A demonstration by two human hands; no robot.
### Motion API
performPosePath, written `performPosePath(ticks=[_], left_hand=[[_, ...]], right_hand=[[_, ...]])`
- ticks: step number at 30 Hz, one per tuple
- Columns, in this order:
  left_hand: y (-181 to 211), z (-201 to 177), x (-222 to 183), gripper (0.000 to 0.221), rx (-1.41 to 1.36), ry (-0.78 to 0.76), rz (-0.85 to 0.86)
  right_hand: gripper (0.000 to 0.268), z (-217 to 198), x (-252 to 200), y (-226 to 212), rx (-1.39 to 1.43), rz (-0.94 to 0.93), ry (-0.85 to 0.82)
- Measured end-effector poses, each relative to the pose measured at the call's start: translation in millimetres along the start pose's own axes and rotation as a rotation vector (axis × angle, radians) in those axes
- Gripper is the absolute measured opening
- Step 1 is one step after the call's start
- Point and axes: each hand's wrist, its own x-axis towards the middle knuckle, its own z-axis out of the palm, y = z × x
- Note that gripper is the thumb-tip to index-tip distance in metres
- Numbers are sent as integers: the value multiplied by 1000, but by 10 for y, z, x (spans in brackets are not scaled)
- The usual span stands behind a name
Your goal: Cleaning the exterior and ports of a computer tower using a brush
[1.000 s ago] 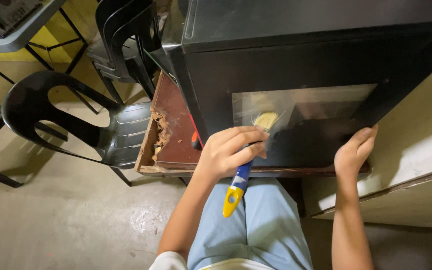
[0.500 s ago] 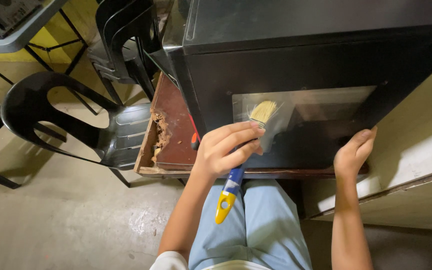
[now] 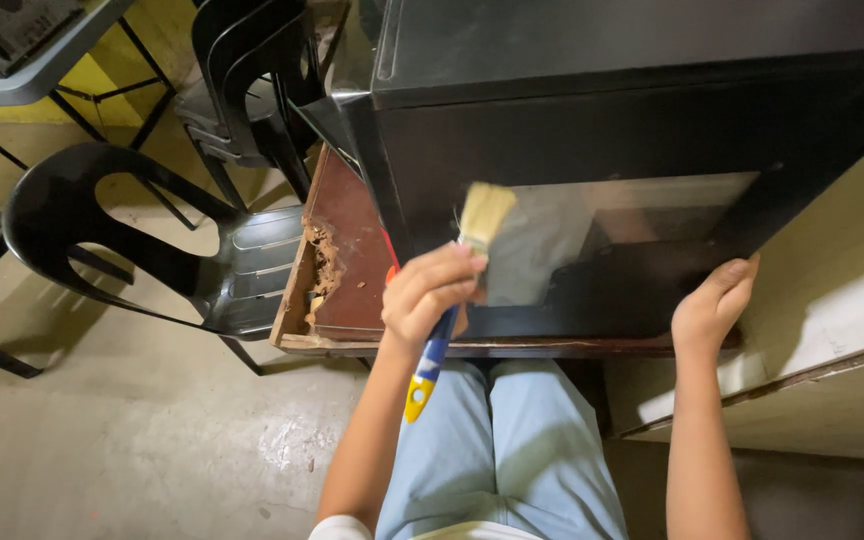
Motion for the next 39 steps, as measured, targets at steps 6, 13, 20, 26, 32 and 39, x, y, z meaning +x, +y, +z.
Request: performPosePath(ticks=[6,13,20,26,32,39], left_hand=[[247,-137,-55,15,-96,-242,-134],[261,-143,-98,18,-58,-372,-84],[274,-140,-74,17,-51,-359,-74],[278,-171,-56,15,-52,-377,-90],[30,-252,-157,10,-172,-7,-60],[-523,-563,270,32,-114,685,-201]], right_hand=[[64,-1,-18,45,-42,41,14],[58,6,26,-176,-3,-24,-12],[61,7,36,-217,21,-54,-13],[64,7,8,-50,-29,-19,2],[51,30,-1,35,-66,-36,43],[69,102,3,33,-33,159,65]])
